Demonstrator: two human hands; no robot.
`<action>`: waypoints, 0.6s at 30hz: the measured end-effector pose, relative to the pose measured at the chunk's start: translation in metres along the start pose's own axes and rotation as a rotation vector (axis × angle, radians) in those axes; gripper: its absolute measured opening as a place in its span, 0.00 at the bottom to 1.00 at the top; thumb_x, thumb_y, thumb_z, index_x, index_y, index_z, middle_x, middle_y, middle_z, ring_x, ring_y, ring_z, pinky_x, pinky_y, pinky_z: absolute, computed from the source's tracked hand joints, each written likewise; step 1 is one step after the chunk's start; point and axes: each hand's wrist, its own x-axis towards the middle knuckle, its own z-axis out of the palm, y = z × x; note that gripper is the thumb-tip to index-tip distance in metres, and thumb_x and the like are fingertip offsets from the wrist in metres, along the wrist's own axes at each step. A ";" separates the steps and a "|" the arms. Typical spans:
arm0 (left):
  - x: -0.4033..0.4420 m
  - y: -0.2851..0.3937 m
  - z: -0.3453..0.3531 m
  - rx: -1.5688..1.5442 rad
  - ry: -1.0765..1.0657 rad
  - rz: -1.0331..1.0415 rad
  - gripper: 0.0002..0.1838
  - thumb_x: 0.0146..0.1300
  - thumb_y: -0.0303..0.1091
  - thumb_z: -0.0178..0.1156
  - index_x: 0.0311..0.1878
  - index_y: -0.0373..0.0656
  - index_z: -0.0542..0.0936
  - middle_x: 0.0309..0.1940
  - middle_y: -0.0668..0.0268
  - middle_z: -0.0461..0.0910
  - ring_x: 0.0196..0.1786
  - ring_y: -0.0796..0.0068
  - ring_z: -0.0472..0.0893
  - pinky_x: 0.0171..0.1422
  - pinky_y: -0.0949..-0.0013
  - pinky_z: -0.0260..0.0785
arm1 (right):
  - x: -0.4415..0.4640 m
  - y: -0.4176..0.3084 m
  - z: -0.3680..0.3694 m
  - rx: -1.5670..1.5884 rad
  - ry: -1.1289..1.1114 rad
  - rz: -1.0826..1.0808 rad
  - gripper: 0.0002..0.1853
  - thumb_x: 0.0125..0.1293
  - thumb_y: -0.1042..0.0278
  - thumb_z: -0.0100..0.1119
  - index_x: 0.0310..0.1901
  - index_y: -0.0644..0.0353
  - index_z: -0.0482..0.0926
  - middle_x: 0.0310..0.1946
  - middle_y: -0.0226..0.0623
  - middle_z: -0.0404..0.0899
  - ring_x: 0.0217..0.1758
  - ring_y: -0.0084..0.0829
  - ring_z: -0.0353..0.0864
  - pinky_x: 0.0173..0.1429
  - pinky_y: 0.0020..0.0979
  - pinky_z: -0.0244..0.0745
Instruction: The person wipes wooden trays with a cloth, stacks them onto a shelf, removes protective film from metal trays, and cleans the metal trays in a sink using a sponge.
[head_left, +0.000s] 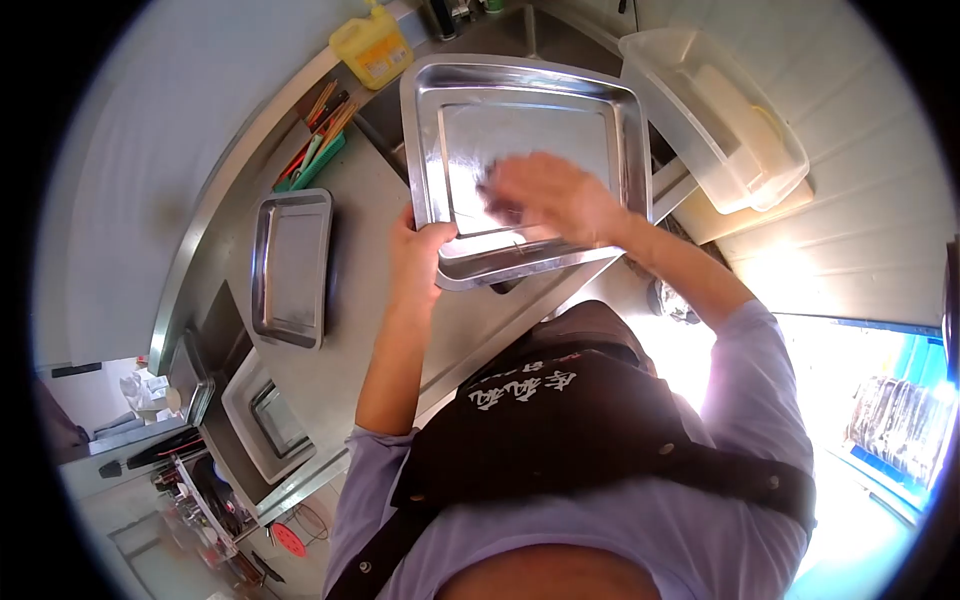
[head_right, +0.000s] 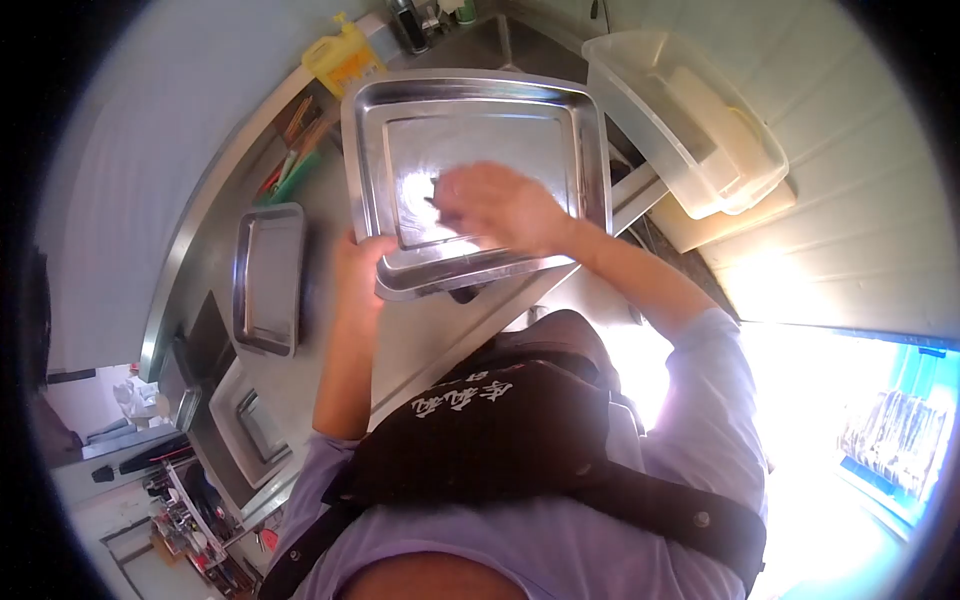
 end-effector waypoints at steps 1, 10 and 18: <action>0.000 0.000 0.000 -0.029 -0.016 0.005 0.18 0.42 0.19 0.55 0.42 0.31 0.76 0.32 0.63 0.78 0.32 0.74 0.77 0.39 0.71 0.70 | 0.001 0.018 0.006 -0.003 0.090 0.155 0.27 0.66 0.58 0.54 0.66 0.52 0.65 0.67 0.40 0.62 0.71 0.38 0.59 0.73 0.39 0.55; 0.002 0.007 0.004 0.024 -0.047 0.055 0.15 0.45 0.21 0.60 0.39 0.30 0.75 0.30 0.60 0.77 0.31 0.71 0.78 0.37 0.69 0.71 | 0.010 -0.010 -0.006 0.070 0.009 0.274 0.28 0.65 0.58 0.53 0.67 0.54 0.64 0.68 0.35 0.61 0.70 0.37 0.61 0.69 0.36 0.64; 0.003 0.011 0.016 0.005 -0.028 0.020 0.17 0.41 0.19 0.56 0.40 0.31 0.77 0.30 0.63 0.77 0.30 0.75 0.76 0.36 0.73 0.68 | 0.011 -0.020 0.001 0.099 -0.209 -0.121 0.24 0.69 0.54 0.47 0.63 0.55 0.68 0.69 0.32 0.60 0.73 0.33 0.55 0.77 0.40 0.48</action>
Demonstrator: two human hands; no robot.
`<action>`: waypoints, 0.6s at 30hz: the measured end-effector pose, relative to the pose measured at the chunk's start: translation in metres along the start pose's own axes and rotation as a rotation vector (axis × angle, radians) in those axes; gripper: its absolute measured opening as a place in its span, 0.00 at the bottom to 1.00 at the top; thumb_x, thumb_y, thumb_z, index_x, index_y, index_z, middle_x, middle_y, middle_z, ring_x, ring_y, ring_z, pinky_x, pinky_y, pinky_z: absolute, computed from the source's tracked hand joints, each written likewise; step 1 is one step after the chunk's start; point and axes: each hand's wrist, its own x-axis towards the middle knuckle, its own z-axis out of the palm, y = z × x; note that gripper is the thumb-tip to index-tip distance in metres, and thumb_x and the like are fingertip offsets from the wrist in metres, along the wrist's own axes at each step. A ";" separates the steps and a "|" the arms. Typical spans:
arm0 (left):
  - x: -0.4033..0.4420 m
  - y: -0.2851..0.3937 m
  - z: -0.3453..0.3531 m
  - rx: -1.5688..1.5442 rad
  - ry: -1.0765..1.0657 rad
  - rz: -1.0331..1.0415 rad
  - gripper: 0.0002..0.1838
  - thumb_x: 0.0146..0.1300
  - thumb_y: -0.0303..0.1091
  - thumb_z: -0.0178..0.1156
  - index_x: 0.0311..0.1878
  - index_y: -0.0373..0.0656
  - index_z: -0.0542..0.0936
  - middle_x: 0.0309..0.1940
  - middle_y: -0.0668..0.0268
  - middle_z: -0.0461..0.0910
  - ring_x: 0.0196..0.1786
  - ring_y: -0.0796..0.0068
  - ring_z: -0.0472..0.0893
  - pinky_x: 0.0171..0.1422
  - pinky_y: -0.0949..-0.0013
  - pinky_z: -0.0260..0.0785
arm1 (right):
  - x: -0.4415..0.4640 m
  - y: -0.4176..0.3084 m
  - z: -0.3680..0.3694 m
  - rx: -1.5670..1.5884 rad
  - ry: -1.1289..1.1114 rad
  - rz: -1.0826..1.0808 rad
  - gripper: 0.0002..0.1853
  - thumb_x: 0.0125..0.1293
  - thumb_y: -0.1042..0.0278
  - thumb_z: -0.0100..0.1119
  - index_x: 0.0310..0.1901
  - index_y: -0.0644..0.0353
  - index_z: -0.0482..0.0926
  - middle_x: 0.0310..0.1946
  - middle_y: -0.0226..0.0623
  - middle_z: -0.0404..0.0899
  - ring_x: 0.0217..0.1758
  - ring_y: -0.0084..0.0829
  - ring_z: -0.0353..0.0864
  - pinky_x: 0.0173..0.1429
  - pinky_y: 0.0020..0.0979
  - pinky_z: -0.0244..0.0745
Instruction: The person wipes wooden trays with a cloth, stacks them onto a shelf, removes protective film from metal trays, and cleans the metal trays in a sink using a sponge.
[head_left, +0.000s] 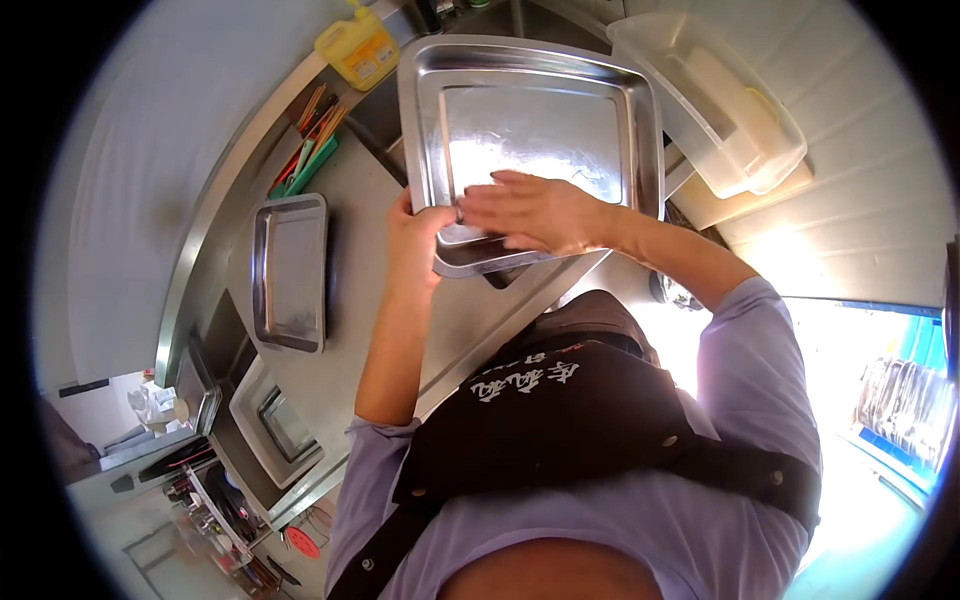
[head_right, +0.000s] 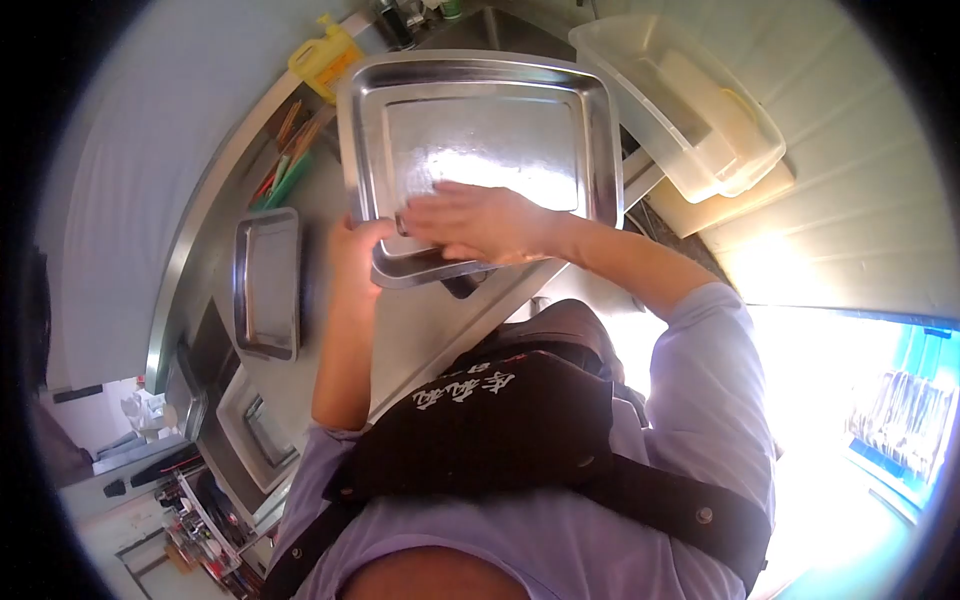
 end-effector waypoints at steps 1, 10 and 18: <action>0.000 0.002 -0.004 0.014 0.017 0.007 0.17 0.41 0.20 0.56 0.40 0.31 0.77 0.30 0.63 0.78 0.30 0.75 0.76 0.37 0.73 0.68 | -0.010 0.005 0.001 -0.031 -0.034 -0.024 0.25 0.69 0.53 0.47 0.64 0.55 0.67 0.69 0.31 0.59 0.74 0.32 0.55 0.77 0.40 0.48; 0.012 0.009 -0.025 -0.018 0.113 0.060 0.18 0.42 0.20 0.57 0.41 0.28 0.76 0.31 0.60 0.78 0.32 0.71 0.78 0.38 0.70 0.70 | -0.041 0.002 -0.017 -0.054 -0.041 0.181 0.31 0.69 0.37 0.30 0.69 0.41 0.59 0.71 0.25 0.58 0.73 0.32 0.56 0.77 0.41 0.47; 0.011 0.012 -0.029 -0.070 0.085 0.035 0.17 0.42 0.20 0.58 0.40 0.29 0.75 0.30 0.61 0.78 0.30 0.71 0.78 0.36 0.70 0.71 | -0.074 0.015 -0.009 0.016 -0.063 0.128 0.31 0.69 0.41 0.39 0.66 0.54 0.63 0.66 0.33 0.65 0.70 0.34 0.61 0.75 0.44 0.51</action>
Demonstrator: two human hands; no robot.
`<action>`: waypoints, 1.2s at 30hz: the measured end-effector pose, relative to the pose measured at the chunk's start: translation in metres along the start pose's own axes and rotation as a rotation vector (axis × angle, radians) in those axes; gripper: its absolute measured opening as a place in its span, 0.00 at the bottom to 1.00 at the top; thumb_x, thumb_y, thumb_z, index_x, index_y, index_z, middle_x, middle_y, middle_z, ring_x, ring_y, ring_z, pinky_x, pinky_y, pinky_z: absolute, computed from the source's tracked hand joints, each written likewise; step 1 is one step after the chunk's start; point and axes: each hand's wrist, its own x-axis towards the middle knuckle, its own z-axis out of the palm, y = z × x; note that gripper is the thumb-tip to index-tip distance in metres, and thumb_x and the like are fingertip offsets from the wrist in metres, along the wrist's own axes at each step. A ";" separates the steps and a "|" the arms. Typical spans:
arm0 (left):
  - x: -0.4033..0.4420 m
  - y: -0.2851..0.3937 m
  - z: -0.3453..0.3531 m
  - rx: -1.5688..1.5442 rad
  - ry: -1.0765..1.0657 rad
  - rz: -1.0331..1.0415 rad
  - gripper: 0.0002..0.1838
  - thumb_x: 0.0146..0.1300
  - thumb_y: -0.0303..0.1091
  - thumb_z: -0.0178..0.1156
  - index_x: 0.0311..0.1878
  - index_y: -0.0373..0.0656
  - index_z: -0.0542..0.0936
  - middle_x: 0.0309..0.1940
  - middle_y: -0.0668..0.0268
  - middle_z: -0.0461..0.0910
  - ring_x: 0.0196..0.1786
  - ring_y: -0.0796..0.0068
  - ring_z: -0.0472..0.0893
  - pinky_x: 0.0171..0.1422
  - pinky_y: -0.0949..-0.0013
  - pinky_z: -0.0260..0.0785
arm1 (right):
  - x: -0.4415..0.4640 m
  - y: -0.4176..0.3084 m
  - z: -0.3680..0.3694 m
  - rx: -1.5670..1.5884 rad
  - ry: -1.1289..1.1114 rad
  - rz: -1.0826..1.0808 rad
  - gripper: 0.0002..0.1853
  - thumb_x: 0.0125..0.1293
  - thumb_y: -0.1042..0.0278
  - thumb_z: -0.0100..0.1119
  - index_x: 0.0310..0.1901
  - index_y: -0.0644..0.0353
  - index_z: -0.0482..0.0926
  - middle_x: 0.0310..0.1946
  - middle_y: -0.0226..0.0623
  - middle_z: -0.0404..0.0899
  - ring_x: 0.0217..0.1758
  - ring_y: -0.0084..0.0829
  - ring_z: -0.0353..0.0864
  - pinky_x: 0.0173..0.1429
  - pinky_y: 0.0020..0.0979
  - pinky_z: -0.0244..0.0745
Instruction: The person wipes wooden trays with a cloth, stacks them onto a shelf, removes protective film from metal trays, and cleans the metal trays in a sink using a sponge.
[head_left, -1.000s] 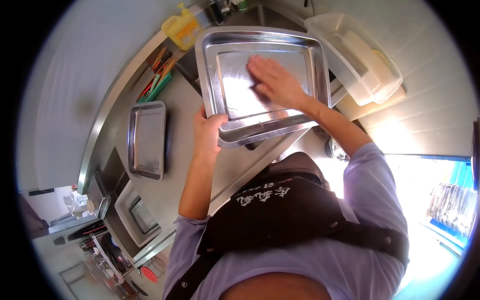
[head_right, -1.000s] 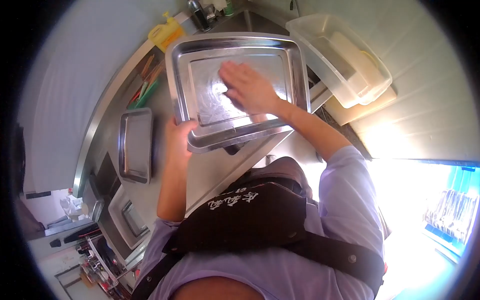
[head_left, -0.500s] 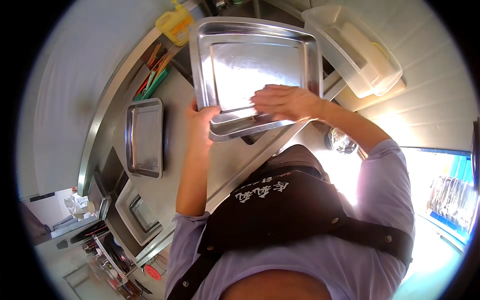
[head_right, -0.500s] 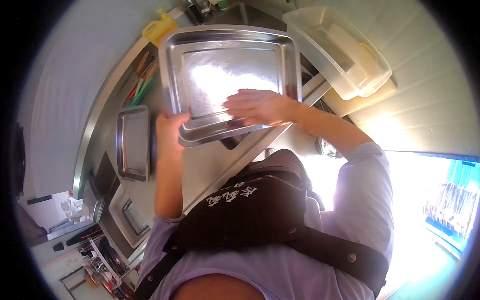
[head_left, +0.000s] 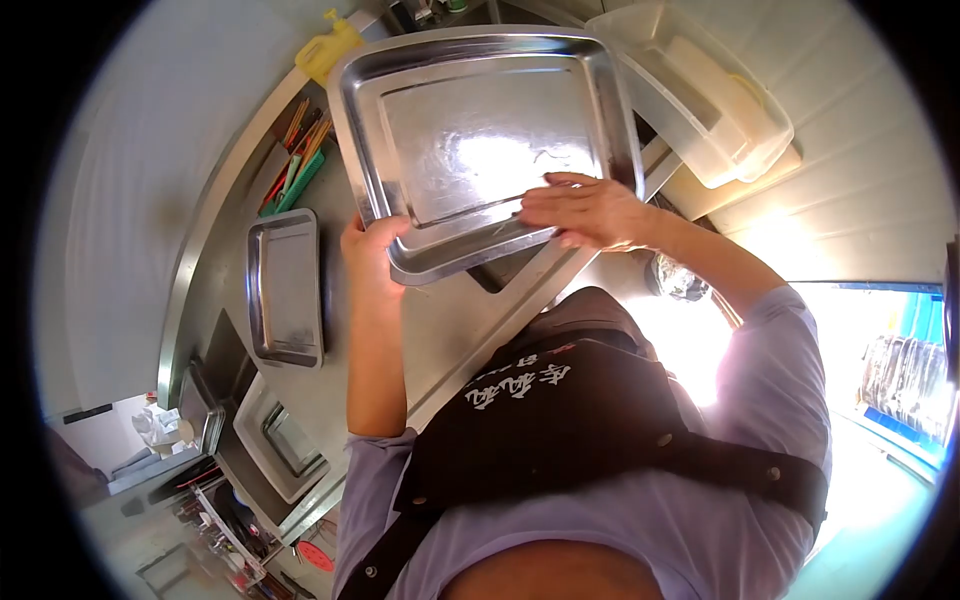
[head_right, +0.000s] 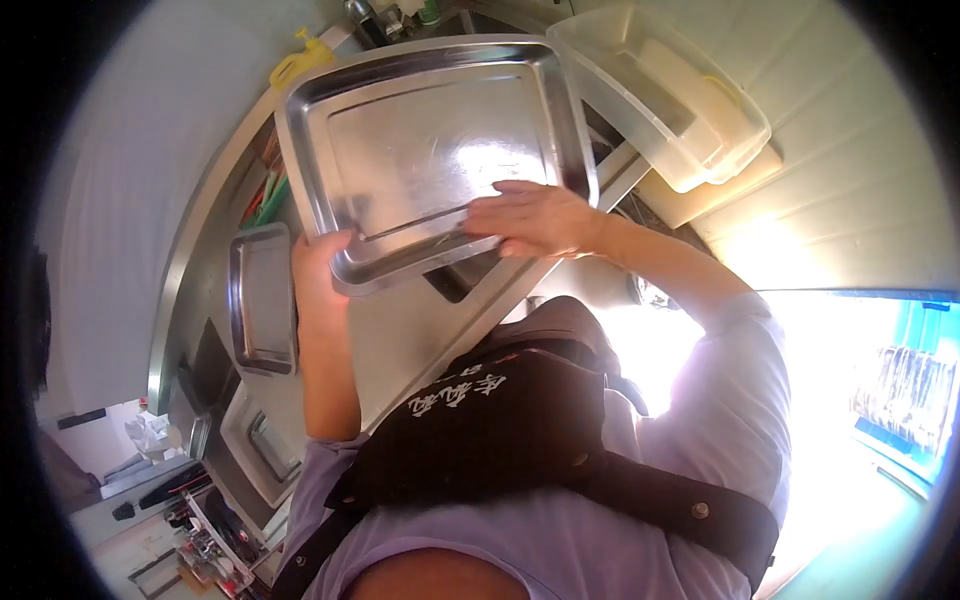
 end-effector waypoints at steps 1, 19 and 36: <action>-0.001 0.001 0.000 0.001 0.011 0.000 0.17 0.43 0.20 0.58 0.40 0.29 0.75 0.30 0.61 0.78 0.29 0.72 0.78 0.36 0.70 0.71 | -0.013 0.008 -0.003 -0.086 -0.041 0.065 0.31 0.69 0.41 0.39 0.66 0.53 0.65 0.66 0.33 0.66 0.70 0.35 0.62 0.75 0.44 0.51; -0.004 0.012 0.019 0.056 0.001 0.104 0.16 0.46 0.21 0.58 0.43 0.30 0.76 0.33 0.60 0.79 0.33 0.71 0.79 0.39 0.70 0.71 | 0.009 -0.019 -0.024 0.006 0.295 0.203 0.24 0.62 0.61 0.60 0.61 0.49 0.71 0.47 0.36 0.79 0.49 0.43 0.78 0.59 0.44 0.71; -0.011 0.010 0.018 -0.100 0.030 0.085 0.14 0.45 0.20 0.59 0.38 0.31 0.77 0.29 0.61 0.78 0.30 0.72 0.77 0.37 0.70 0.70 | 0.033 -0.021 -0.004 0.803 0.379 0.400 0.11 0.51 0.76 0.70 0.38 0.59 0.84 0.40 0.35 0.80 0.39 0.29 0.79 0.42 0.26 0.76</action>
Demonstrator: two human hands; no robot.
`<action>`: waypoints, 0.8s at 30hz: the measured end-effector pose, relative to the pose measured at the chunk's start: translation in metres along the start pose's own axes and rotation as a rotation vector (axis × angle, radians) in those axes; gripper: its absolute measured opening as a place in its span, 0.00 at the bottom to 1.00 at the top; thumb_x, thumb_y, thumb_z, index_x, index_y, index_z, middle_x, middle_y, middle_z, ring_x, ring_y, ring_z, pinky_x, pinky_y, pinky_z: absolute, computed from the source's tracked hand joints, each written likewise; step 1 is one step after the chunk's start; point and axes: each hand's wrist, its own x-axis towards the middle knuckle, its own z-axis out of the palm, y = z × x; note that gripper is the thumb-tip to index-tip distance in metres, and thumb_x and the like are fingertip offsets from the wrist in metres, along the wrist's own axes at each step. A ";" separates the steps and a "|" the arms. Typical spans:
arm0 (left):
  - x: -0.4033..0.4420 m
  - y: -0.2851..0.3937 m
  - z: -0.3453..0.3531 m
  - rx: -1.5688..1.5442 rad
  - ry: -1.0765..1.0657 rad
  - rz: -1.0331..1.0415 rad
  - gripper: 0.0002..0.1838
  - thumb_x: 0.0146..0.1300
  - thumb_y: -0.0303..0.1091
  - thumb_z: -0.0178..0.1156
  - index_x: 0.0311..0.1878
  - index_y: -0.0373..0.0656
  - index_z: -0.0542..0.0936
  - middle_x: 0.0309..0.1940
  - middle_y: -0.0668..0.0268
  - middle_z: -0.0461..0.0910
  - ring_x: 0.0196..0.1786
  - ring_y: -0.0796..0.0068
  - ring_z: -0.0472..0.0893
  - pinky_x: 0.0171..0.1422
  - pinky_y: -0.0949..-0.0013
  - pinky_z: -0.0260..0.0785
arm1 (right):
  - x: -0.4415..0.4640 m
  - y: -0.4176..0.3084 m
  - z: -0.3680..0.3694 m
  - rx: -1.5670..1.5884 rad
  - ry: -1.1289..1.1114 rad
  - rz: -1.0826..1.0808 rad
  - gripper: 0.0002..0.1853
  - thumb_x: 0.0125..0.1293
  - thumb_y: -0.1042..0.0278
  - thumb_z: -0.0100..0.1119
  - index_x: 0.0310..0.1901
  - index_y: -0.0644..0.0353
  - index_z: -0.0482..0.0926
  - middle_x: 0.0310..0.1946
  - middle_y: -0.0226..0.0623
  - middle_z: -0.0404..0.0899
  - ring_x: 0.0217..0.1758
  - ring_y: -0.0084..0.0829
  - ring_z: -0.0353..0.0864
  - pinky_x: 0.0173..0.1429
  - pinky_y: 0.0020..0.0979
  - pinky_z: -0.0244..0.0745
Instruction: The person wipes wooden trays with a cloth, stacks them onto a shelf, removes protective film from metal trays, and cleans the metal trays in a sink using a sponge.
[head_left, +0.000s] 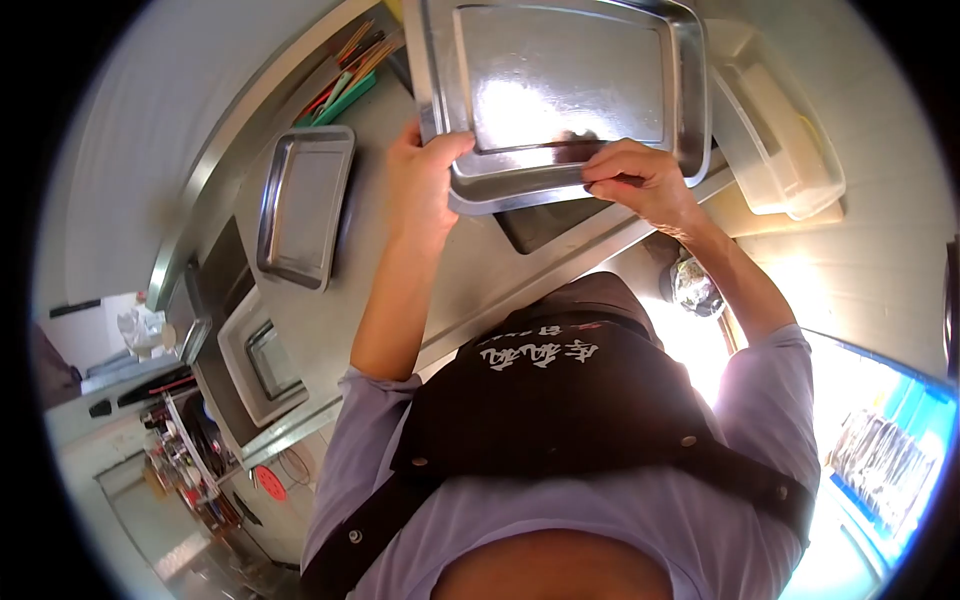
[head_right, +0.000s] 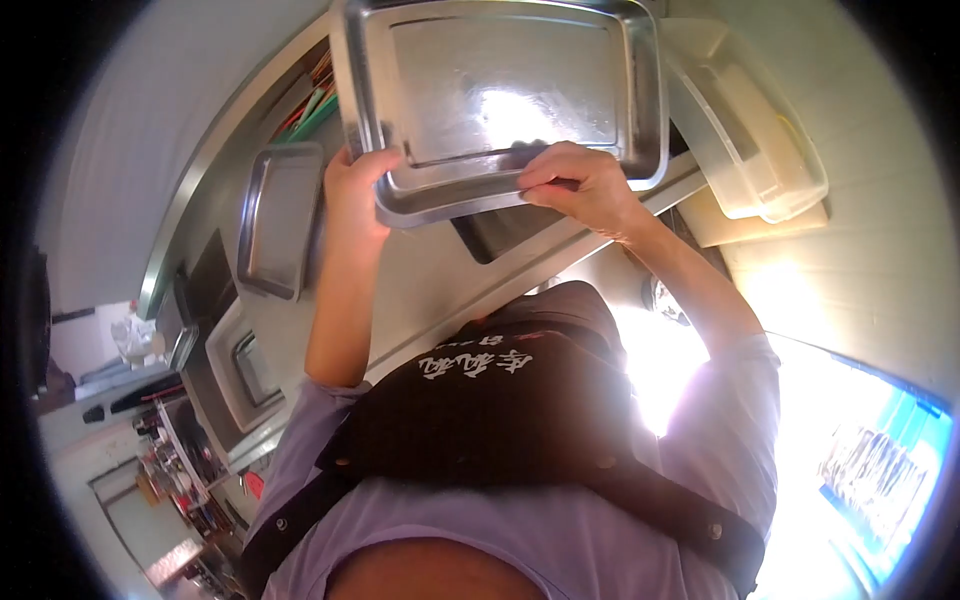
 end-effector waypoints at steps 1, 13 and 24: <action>0.002 -0.001 0.000 -0.002 0.004 -0.005 0.14 0.45 0.20 0.59 0.39 0.30 0.76 0.31 0.59 0.78 0.33 0.70 0.79 0.39 0.68 0.71 | 0.003 -0.004 0.003 0.071 0.027 0.025 0.08 0.52 0.77 0.68 0.35 0.61 0.82 0.37 0.35 0.80 0.38 0.27 0.79 0.41 0.24 0.75; 0.006 -0.011 0.003 -0.204 0.125 -0.225 0.10 0.51 0.23 0.56 0.39 0.32 0.74 0.34 0.59 0.76 0.36 0.66 0.78 0.42 0.62 0.73 | 0.021 -0.055 0.070 -0.994 0.193 -0.916 0.21 0.42 0.72 0.63 0.44 0.53 0.82 0.26 0.25 0.75 0.35 0.25 0.76 0.42 0.28 0.71; 0.008 -0.022 0.000 -0.388 0.075 -0.356 0.11 0.54 0.27 0.56 0.41 0.35 0.72 0.38 0.60 0.73 0.41 0.66 0.74 0.41 0.61 0.70 | 0.036 -0.059 0.085 -1.014 0.350 -0.964 0.22 0.38 0.71 0.62 0.42 0.54 0.83 0.27 0.24 0.74 0.30 0.23 0.74 0.33 0.23 0.66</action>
